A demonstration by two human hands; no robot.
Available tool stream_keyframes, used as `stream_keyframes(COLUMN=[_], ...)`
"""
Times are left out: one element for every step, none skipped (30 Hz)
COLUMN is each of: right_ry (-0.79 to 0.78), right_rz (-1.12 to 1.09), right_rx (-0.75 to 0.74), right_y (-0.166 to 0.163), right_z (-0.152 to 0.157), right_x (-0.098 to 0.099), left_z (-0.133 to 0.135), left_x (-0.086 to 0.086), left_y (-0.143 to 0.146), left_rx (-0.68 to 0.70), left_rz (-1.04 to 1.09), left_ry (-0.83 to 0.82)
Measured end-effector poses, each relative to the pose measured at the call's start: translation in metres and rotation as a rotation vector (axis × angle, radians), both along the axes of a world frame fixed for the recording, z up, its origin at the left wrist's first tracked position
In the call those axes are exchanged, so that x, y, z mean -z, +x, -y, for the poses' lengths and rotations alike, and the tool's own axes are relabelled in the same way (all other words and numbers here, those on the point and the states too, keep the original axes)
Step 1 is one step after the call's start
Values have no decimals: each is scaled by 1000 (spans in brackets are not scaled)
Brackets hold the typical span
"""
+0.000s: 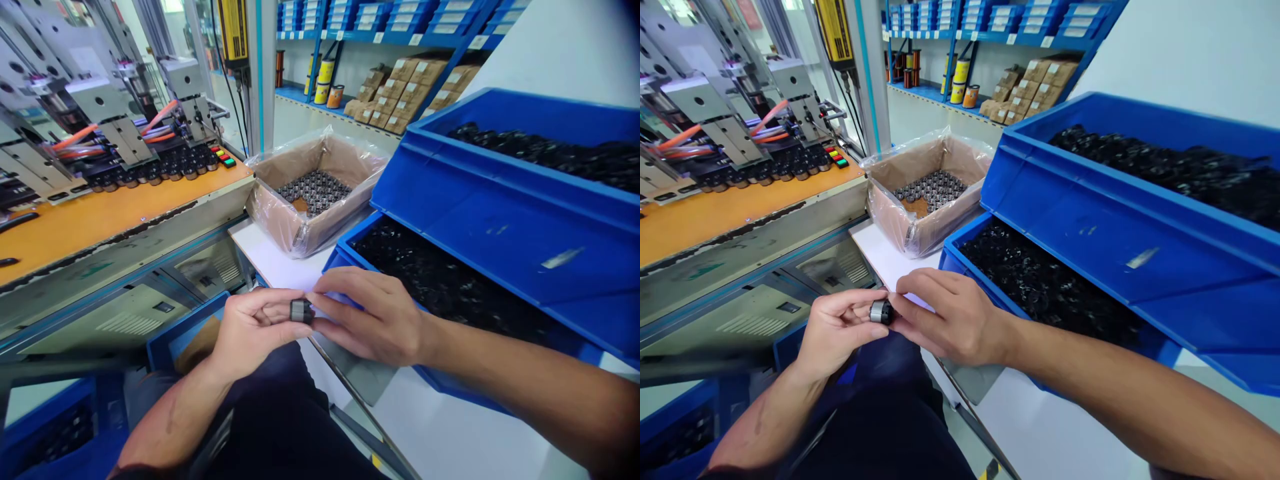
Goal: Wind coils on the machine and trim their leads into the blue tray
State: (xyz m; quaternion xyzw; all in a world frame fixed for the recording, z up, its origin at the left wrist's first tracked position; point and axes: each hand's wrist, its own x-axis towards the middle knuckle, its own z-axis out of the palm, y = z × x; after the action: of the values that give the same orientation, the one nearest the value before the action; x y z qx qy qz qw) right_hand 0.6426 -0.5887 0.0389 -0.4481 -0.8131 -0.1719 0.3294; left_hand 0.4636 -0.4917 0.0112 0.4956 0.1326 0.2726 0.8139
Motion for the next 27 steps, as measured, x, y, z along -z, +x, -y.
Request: stream_keyframes(right_ry=[19,34,44,50,53,61,80,103,125,140,144,131,106,68,31,-5,-37,-65,-88,-110,-128,-143,-151,-155,-151,-142,-126], right_rz=[26,46,60,67,66,62,60,60,62,61,48,23,-10,-44,-83,-122,-159,-190,-222,-247,-263,-269,-274,-280,-284,-285,-282], right_rx=[-1,2,9,22,39,54,66,72,70,60,45,30,19,14,11,10,3,-9,-24,-40,-55,-66,-71,-71,-69,-60,-47], right_y=[0,0,0,-1,-1,-2,-3,-3,-4,-4,-5,-5,-5,-6,-7,-8,-9,-10,-11,-12,-13,-13,-13,-13,-12,-11,-11], right_z=[0,0,1,1,1,1,1,2,2,2,3,4,5,5,6,7,8,9,10,11,11,11,11,10,10,9,9], right_x=[-1,-2,-2,-2,-2,-1,-1,1,2,3,4,5,6,5,5,3,2,0,-1,-3,-4,-4,-5,-4,-4,-3,-2], left_z=[-1,-1,0,1,3,6,10,15,19,24,27,29,28,26,22,17,11,6,1,-2,-4,-4,-3,-1,2,5,8], left_x=[0,0,-1,0,0,1,1,3,4,5,6,6,6,6,5,3,1,-1,-3,-5,-6,-6,-5,-3,-1,2,5], left_y=[-1,-1,-2,-1,0,3,6,9,12,16,18,19,19,18,15,12,9,6,3,1,0,-1,-1,0,1,2,4], left_rx=[11,17,14,3,-14,-33,-53,-72,-90,-111,-139,-173,-216,-261,-301,-331,-351,-362,-368,-373,-381,-389,-396,-399,-389,-365,-325], left_rz=[-4,-4,-2,7,21,42,66,91,114,134,144,145,141,134,121,107,99,97,95,95,100,108,109,106,96,91,92], left_ry=[-8,-14,-20,-29,-41,-59,-83,-111,-136,-147,-137,-100,-29,86,243,430,628,812,957,1049,1087,1087,1060,1012,940,838,708])
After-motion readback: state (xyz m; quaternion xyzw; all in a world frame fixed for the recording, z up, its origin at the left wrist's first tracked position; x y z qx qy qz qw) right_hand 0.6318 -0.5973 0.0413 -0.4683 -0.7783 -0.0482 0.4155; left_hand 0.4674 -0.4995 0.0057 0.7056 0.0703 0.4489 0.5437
